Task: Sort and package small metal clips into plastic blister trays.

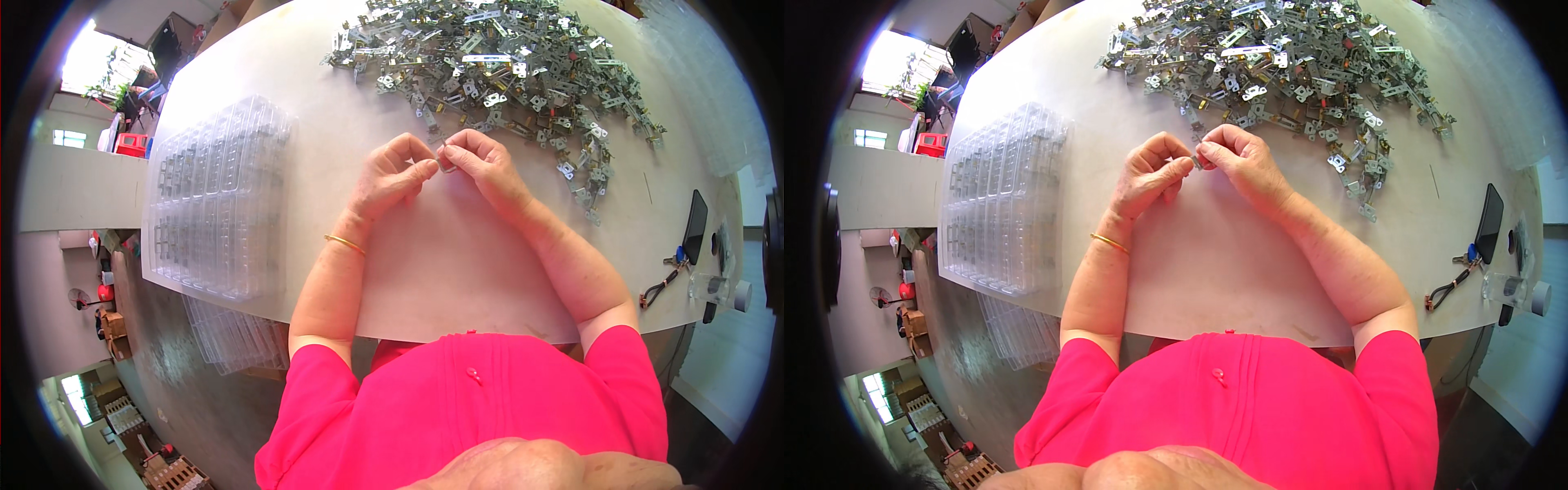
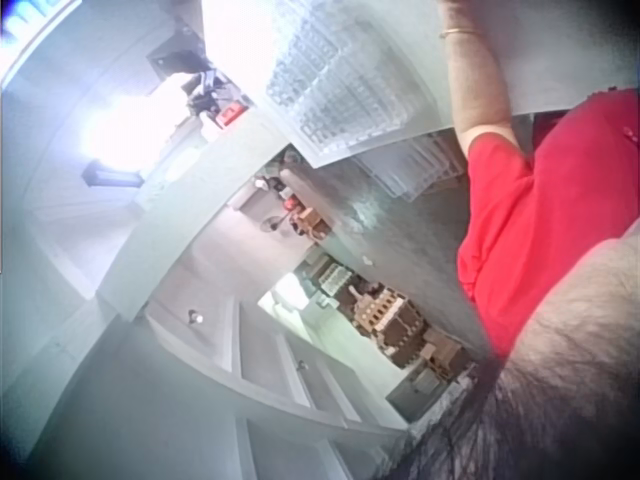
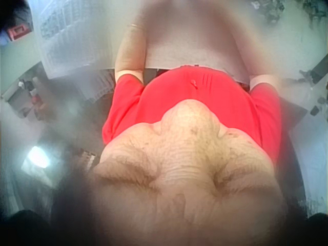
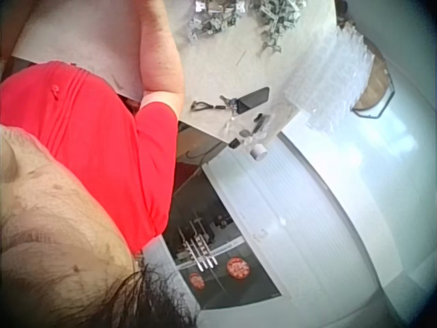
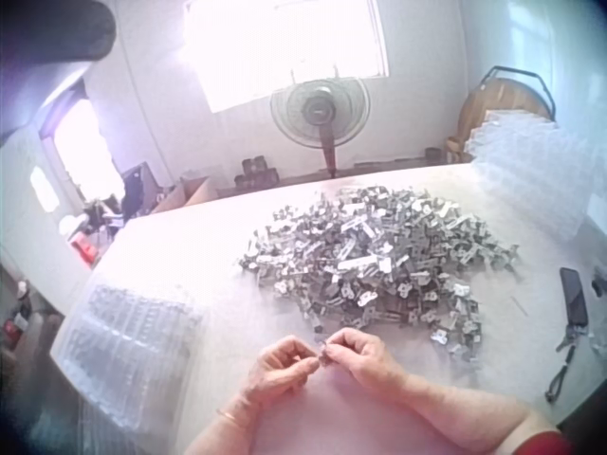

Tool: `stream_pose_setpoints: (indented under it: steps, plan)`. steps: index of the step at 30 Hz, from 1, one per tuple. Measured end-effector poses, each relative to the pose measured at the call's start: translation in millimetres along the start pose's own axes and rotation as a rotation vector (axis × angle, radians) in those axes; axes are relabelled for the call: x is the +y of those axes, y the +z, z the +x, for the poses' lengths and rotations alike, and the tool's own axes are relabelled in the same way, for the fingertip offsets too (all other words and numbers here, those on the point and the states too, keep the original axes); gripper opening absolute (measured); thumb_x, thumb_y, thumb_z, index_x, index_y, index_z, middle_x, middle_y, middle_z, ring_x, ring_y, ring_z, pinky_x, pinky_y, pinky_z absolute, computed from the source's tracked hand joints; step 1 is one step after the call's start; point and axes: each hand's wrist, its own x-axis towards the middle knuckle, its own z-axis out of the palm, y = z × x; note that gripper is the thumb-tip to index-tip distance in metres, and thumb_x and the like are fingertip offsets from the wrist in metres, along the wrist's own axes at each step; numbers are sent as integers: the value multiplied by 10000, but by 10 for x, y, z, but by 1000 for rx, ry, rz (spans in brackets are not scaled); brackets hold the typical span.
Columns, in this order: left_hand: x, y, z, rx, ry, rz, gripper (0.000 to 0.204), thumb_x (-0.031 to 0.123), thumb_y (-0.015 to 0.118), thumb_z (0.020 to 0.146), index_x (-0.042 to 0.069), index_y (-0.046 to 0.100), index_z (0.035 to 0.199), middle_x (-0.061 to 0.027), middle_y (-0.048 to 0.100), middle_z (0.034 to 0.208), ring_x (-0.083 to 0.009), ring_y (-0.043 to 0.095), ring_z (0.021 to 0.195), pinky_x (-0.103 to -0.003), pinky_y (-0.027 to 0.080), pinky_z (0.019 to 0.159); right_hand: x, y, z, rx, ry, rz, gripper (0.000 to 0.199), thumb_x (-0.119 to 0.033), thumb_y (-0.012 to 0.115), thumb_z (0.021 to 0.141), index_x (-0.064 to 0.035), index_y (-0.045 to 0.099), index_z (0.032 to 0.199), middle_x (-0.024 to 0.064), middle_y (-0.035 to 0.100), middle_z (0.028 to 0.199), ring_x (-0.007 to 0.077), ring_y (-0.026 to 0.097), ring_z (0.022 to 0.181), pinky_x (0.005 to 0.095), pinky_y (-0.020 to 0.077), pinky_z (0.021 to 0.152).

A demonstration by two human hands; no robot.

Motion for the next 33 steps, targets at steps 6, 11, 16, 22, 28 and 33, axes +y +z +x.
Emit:
stream_pose_setpoints:
  steps: [6,11,16,22,28,33]
  plan:
    - [67,30,-22,-67,-28,-69,133,115,700,917,29,603,945,9,579,739,-52,517,520,-201,399,445,59,98,-39,64,-68,55,158,-197,579,1008,-44,618,1012,10,639,917,90,582,871,250,484,819]
    - [41,1,-15,-145,-99,14,147,134,693,922,21,601,940,-19,595,766,-64,533,501,-210,405,427,-8,67,-33,78,-47,126,124,-163,565,1013,-49,614,1016,18,638,960,100,577,910,257,471,856]
    - [0,-101,44,2,-139,-142,160,161,679,931,28,592,916,-37,589,759,-81,538,456,-242,471,402,-4,52,-47,49,-242,192,72,-110,588,990,-43,611,1003,42,624,1055,117,578,963,273,453,923]
    - [1,-128,52,12,-179,-199,196,209,630,967,30,574,911,-53,586,754,-104,574,456,-262,523,404,-13,85,-55,-19,-520,-427,33,-30,618,948,-32,622,981,52,604,1089,125,579,994,286,484,886]
    - [-109,-273,86,-119,-78,-585,435,264,499,1019,-85,529,1277,-232,643,1141,-281,698,876,-439,581,836,43,98,-33,34,-274,161,64,-57,588,985,-28,618,1033,46,636,1043,128,616,962,284,530,868]
    - [-60,-163,96,-147,179,-455,479,172,551,991,-40,453,1410,-232,485,1426,-313,525,1289,-444,456,1062,63,31,-4,97,-104,474,122,-138,550,1020,-47,623,1057,33,647,1018,126,631,960,322,552,901]
